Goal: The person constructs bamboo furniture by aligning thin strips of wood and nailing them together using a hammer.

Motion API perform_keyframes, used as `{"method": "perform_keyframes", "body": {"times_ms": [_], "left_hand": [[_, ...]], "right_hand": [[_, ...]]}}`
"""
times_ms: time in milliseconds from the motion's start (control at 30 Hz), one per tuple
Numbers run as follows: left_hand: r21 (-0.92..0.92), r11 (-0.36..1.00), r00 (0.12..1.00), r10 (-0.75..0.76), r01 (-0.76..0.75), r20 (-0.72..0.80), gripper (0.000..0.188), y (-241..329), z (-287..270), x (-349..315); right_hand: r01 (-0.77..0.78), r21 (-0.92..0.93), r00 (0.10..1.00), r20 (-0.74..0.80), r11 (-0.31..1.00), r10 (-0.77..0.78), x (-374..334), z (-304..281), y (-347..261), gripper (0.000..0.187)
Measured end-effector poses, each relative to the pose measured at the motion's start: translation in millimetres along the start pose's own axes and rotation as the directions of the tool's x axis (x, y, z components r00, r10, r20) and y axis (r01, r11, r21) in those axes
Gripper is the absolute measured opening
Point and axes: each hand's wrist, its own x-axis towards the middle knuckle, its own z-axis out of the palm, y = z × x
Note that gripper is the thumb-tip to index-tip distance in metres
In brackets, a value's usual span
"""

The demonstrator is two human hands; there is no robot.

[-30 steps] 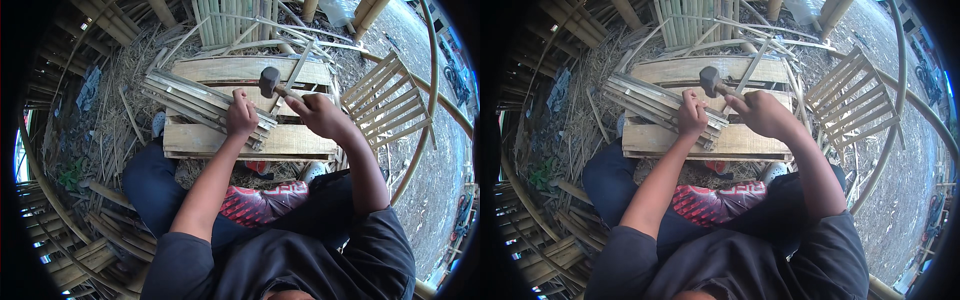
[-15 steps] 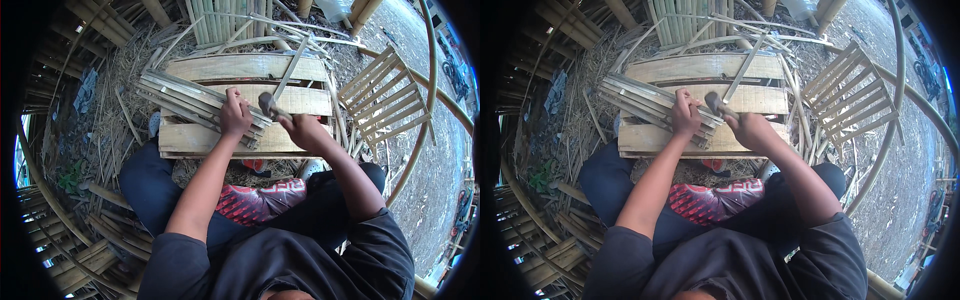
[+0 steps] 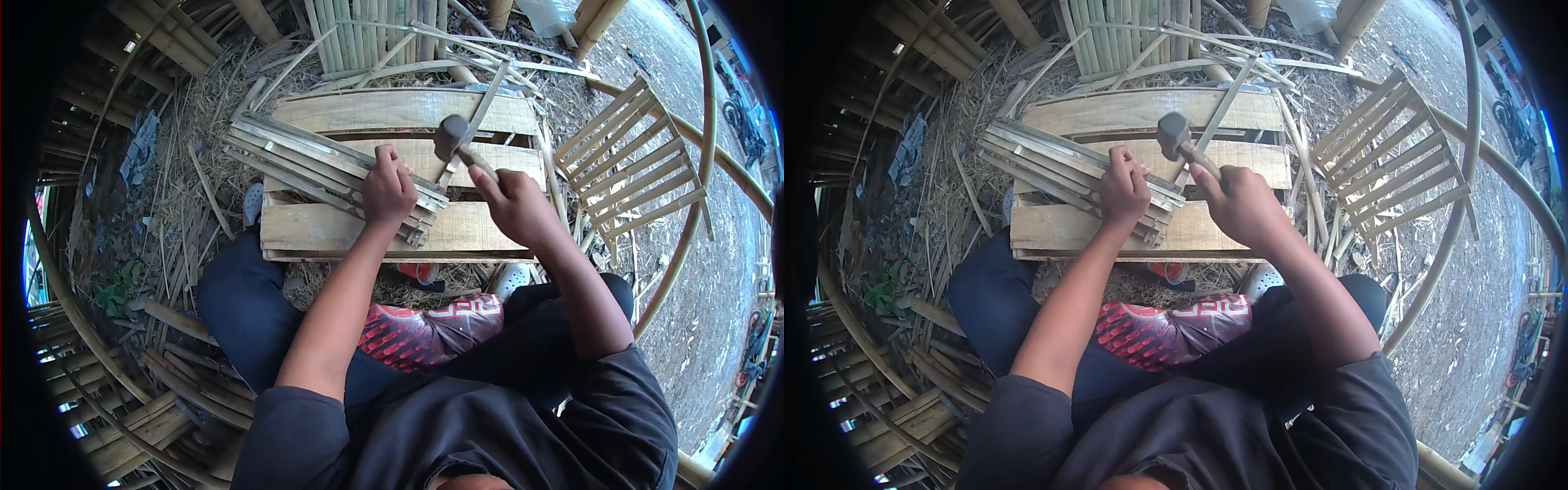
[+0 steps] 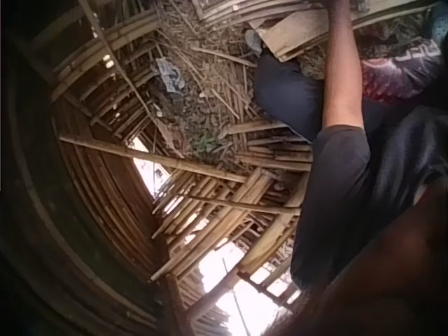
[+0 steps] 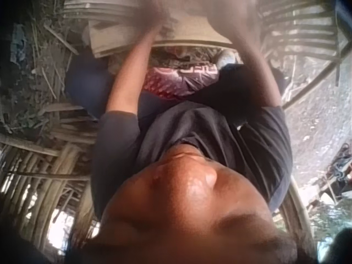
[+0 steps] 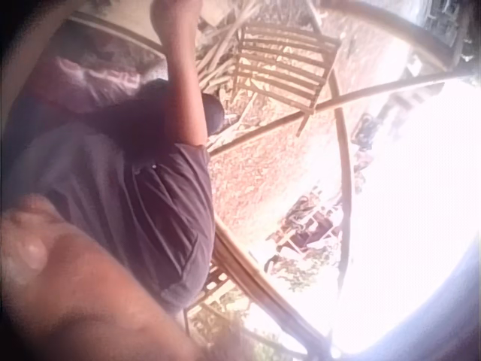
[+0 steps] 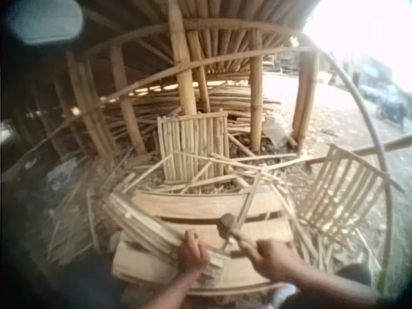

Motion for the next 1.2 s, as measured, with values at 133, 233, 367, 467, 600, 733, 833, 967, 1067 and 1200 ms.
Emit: {"method": "perform_keyframes", "body": {"times_ms": [133,233,367,467,600,733,833,967,1067,1200], "left_hand": [[-0.023,0.999,0.999,-0.039,0.039,-0.021,0.024,-8,-5,-2],[-0.129,0.991,1.0,0.023,-0.024,-0.01,0.024,-1,8,0],[-0.026,1.0,0.999,0.0,-0.001,-0.037,0.022,-4,-1,-2],[-0.038,0.998,0.999,-0.048,0.047,-0.018,0.021,-3,-5,1],[-0.097,0.995,1.0,-0.008,0.007,-0.002,0.022,6,5,0],[-0.04,0.998,0.998,0.041,-0.043,-0.045,0.02,-6,-3,-3],[-0.04,0.999,0.999,-0.018,0.017,-0.044,0.019,-8,-8,-5],[-0.063,0.997,0.999,0.046,-0.048,-0.028,0.02,-4,3,0],[-0.135,0.99,0.999,0.027,-0.031,-0.033,0.021,-3,4,-1],[-0.059,0.998,0.999,-0.023,0.021,-0.03,0.022,-5,-3,-2]], "right_hand": [[0.119,0.002,0.99,-0.083,0.993,-0.118,-6,0,-14,0.064],[0.102,-0.235,0.993,0.081,0.966,-0.086,10,38,36,0.063],[0.15,-0.053,0.989,0.001,0.987,-0.15,-5,13,-17,0.061],[0.136,0.018,0.989,-0.051,0.99,-0.135,-11,1,-28,0.062],[-0.002,-0.223,0.995,0.095,0.975,0.023,10,32,35,0.067],[0.023,-0.118,0.999,-0.034,0.993,-0.027,-5,6,-9,0.066],[0.055,-0.036,0.998,-0.019,0.998,-0.056,-10,-17,-40,0.065],[0.092,-0.203,0.996,0.007,0.975,-0.093,9,21,13,0.065],[0.022,-0.175,0.998,0.063,0.984,-0.011,18,33,33,0.064],[0.028,-0.031,0.999,-0.042,0.999,-0.03,-2,-24,-43,0.065]]}}
